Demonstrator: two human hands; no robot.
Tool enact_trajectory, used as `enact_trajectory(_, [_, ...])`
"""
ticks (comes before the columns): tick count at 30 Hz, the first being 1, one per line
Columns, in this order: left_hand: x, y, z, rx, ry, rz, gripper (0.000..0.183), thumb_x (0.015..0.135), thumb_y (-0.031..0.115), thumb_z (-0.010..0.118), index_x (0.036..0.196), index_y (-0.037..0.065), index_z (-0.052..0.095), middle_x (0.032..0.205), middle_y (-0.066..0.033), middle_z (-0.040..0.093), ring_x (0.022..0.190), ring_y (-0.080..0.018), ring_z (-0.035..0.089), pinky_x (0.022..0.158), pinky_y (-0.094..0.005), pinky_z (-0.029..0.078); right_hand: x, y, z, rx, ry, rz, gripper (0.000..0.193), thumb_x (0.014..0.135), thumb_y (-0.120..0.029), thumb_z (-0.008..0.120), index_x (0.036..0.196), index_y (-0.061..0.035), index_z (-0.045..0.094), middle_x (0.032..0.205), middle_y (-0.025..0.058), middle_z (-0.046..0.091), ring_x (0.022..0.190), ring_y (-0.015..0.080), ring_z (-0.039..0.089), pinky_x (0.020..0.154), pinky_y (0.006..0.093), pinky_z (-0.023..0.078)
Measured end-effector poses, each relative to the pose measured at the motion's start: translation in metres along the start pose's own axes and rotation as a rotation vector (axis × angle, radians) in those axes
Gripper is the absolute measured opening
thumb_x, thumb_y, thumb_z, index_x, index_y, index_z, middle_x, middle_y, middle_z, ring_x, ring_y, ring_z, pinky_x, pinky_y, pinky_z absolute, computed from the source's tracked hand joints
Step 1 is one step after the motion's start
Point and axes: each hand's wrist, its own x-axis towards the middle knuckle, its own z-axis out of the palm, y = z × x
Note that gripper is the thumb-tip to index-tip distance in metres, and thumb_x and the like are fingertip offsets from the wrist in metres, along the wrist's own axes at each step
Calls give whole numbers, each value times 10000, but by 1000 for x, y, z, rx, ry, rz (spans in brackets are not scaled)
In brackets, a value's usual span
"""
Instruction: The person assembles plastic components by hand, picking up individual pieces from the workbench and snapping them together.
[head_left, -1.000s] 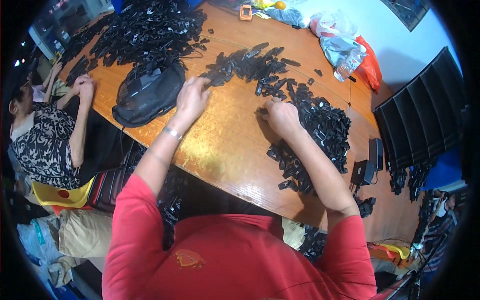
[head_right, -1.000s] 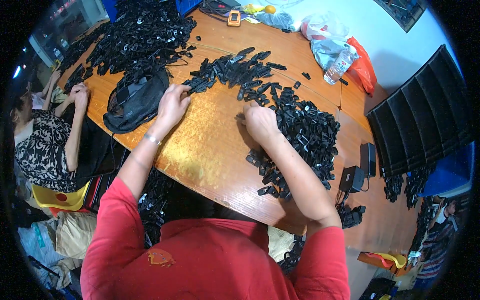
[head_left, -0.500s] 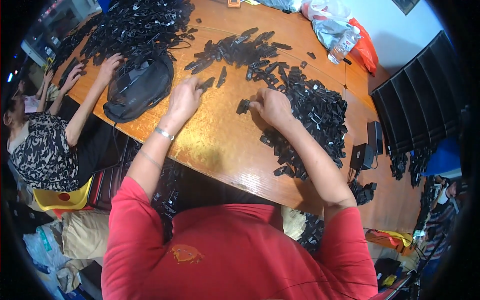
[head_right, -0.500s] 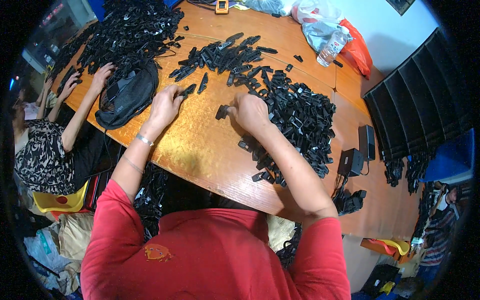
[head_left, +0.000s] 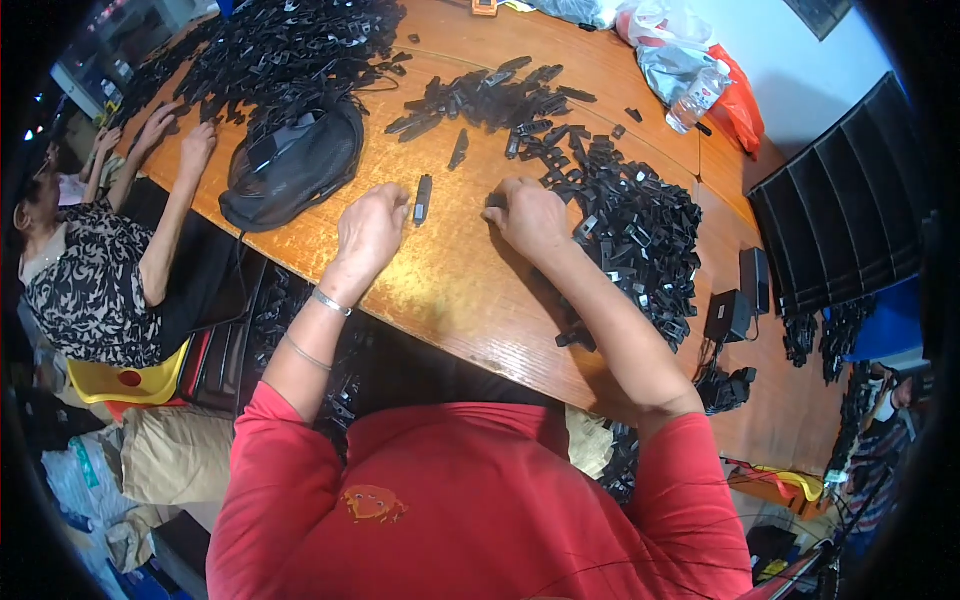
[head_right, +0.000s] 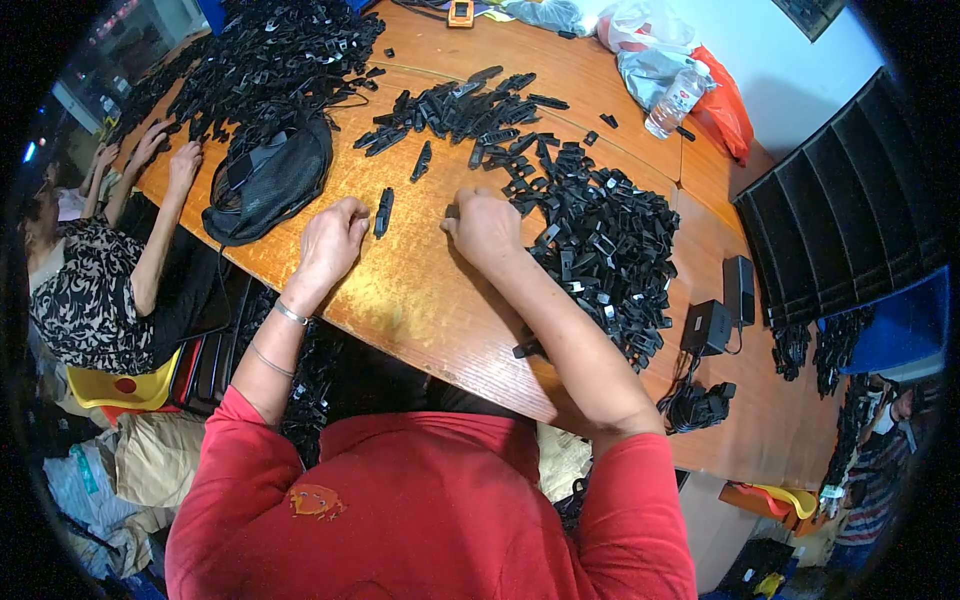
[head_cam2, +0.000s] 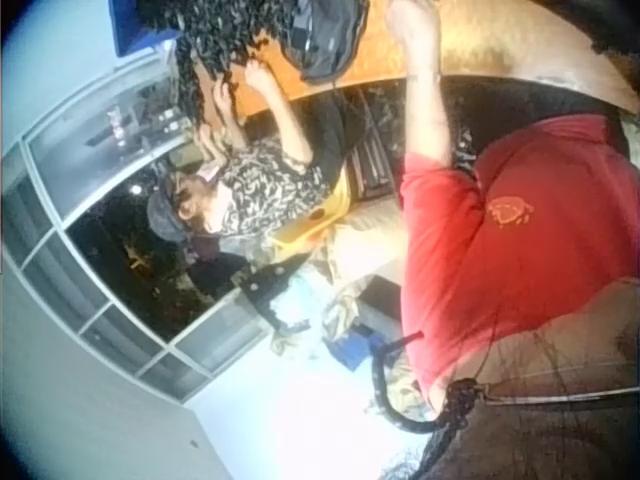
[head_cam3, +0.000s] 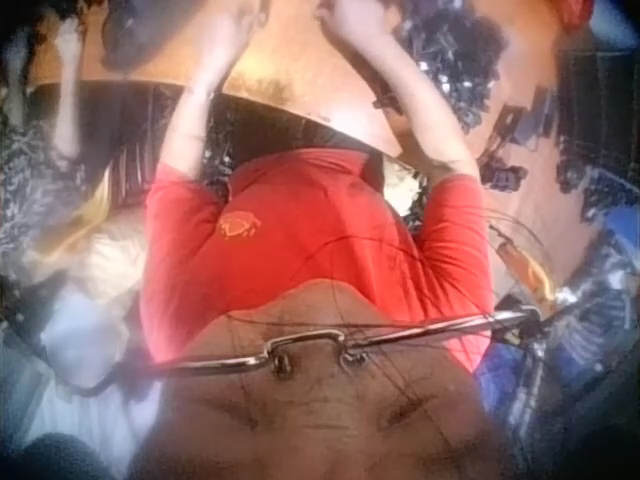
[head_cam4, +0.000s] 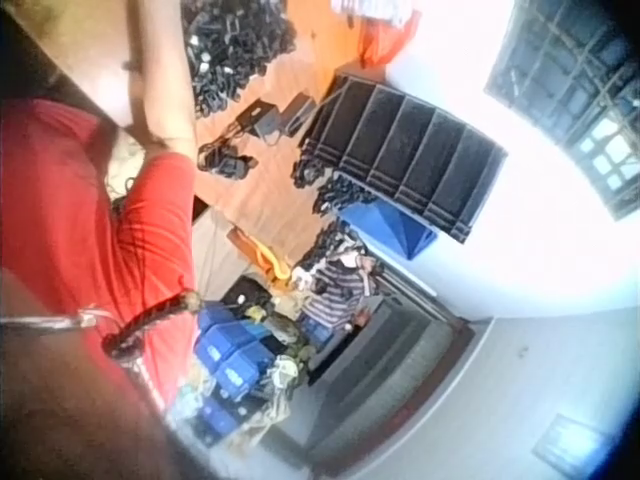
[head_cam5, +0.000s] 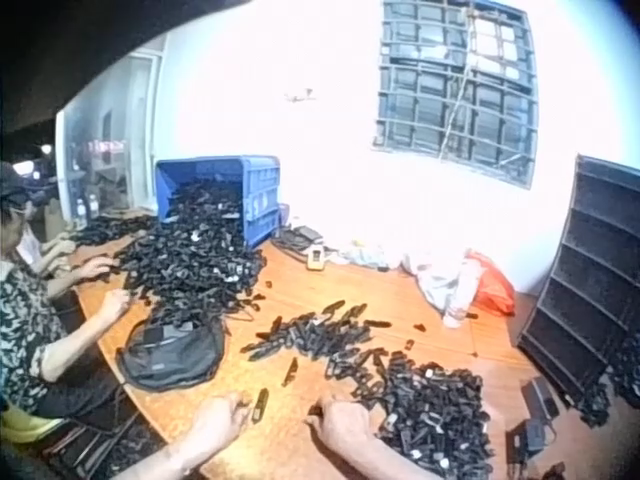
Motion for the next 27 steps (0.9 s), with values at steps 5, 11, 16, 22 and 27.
enact_trajectory(5, [8,12,-6,-43,37,213,236,985,11,712,1209,71,758,1176,-154,733,1125,-374,725,941,-472,584,-4,6,1,-12,-15,-62,278,946,-256,810,1167,-91,780,1098,208,732,967,419,770,840,509,623])
enact_trajectory(11, [17,8,-3,101,-11,456,258,928,-45,724,1158,61,779,1208,-126,690,1160,-359,663,998,-457,561,-12,-8,3,-37,-77,-310,318,979,-143,707,1288,-150,783,1125,173,668,911,383,776,780,492,623])
enact_trajectory(16, [5,8,-1,-43,-61,442,218,926,-74,715,1113,26,768,1228,-139,692,1177,-371,677,1008,-466,567,-18,5,8,44,-13,-350,305,977,-141,716,1276,-126,769,1092,184,671,891,399,763,759,509,607])
enact_trajectory(22, [-15,3,6,-278,-12,496,235,933,-146,668,1090,4,757,1225,-148,728,1176,-372,719,993,-468,595,-15,22,4,56,115,-266,245,913,-129,777,1145,-62,736,1060,198,675,889,427,745,756,517,597])
enact_trajectory(27, [-47,19,9,-237,125,132,372,887,183,878,1189,37,717,1123,-148,727,1056,-363,706,927,-472,566,-17,17,-6,55,161,-167,231,906,-130,793,1103,-31,720,1057,209,687,923,437,740,778,518,597])
